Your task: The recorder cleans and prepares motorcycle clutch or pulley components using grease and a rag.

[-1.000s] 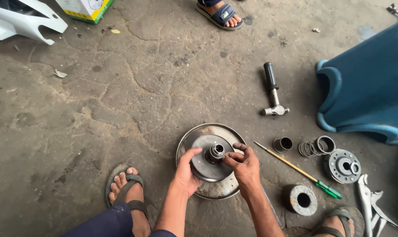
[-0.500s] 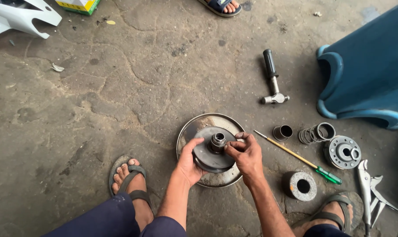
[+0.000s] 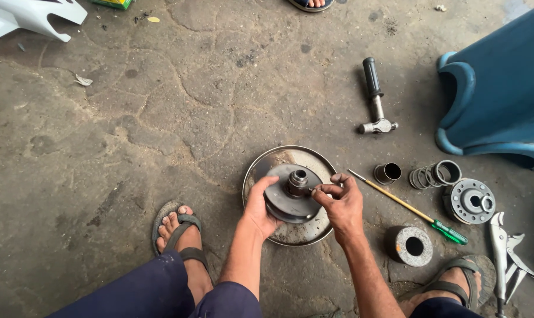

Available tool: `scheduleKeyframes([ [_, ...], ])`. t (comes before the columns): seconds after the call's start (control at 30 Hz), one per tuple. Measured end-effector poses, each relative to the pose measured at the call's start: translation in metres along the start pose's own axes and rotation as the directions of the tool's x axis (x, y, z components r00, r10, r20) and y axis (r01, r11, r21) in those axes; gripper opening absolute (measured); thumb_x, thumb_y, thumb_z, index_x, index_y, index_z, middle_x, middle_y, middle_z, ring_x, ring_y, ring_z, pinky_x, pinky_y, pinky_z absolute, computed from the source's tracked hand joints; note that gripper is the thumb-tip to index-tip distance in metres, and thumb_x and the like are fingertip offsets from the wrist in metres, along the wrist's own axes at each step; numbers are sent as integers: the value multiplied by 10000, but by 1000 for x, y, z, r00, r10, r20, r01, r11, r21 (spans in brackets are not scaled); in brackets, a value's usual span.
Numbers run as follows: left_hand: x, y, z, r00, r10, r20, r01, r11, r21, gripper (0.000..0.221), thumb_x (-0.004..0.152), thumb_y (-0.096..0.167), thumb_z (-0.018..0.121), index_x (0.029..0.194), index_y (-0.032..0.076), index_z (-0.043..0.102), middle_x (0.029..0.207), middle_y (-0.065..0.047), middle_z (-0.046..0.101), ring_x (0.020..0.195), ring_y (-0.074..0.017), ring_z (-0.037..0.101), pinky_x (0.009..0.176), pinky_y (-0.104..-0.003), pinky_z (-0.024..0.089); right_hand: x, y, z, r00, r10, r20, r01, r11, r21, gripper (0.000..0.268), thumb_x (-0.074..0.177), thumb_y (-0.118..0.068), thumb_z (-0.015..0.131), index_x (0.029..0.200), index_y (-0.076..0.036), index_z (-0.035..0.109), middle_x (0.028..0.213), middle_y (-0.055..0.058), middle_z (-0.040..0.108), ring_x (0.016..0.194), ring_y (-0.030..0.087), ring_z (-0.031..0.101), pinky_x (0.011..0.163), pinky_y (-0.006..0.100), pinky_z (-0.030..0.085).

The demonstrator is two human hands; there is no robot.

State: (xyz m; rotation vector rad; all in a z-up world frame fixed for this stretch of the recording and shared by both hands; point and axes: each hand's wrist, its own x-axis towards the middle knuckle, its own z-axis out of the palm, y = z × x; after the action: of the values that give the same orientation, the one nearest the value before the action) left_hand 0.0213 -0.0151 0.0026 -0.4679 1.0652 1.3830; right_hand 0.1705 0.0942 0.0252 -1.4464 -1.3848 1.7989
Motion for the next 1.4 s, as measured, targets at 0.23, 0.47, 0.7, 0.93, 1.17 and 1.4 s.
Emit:
scheduleKeyframes([
  [0.23, -2, 15, -8, 994, 49, -98, -42, 997, 66, 784, 712, 543, 659, 1355, 97, 604, 1260, -154, 714, 1136, -288, 695, 878, -462, 577, 0, 1, -8, 999, -22, 43, 22, 1000, -21, 518, 769, 51, 769, 1209, -21, 507, 865, 102, 751, 793, 136, 672, 754, 295, 506],
  [0.47, 2, 24, -22, 981, 113, -159, -102, 991, 81, 798, 687, 549, 679, 1347, 106, 616, 1263, -131, 714, 1145, -272, 687, 878, -458, 552, -2, 4, -18, 999, -16, 40, 19, 997, -69, 522, 722, 76, 731, 1196, -27, 538, 959, 98, 781, 899, 153, 697, 865, 330, 515],
  [0.7, -23, 36, -2, 957, 208, -204, -167, 965, 202, 786, 701, 537, 685, 1364, 130, 576, 1249, -139, 697, 1170, -289, 667, 895, -480, 546, -6, -11, -17, 999, -21, 43, 29, 980, -196, 759, 693, -59, 821, 1388, -69, 515, 1269, 171, 751, 1150, 272, 678, 1043, 453, 516],
  [0.93, -53, 47, 32, 938, 296, -180, -199, 887, 417, 775, 682, 477, 719, 1362, 140, 562, 1206, -150, 686, 1100, -309, 698, 880, -490, 600, 5, -48, 24, 908, -46, 416, 261, 839, -477, 1387, 489, -320, 991, 1603, -134, 187, 1580, 244, 361, 1359, 382, 500, 1065, 511, 493],
  [1.17, -46, 37, 39, 887, 460, 44, -405, 726, 555, 693, 805, 594, 680, 1251, 64, 692, 1160, -145, 740, 1033, -232, 709, 879, -341, 543, -6, -57, 33, 902, 1, 432, 143, 943, -301, 1320, 502, -277, 971, 1591, -141, 238, 1418, 217, 555, 1245, 323, 639, 952, 428, 607],
  [1.4, -66, 43, 39, 939, 249, 238, -312, 907, 282, 718, 758, 503, 699, 1410, 234, 563, 1168, -49, 709, 1007, -160, 700, 801, -328, 564, -17, -41, 38, 922, -26, 385, 49, 998, -49, 1196, 588, -116, 910, 1604, -168, 281, 1323, 239, 582, 1162, 313, 665, 860, 421, 644],
])
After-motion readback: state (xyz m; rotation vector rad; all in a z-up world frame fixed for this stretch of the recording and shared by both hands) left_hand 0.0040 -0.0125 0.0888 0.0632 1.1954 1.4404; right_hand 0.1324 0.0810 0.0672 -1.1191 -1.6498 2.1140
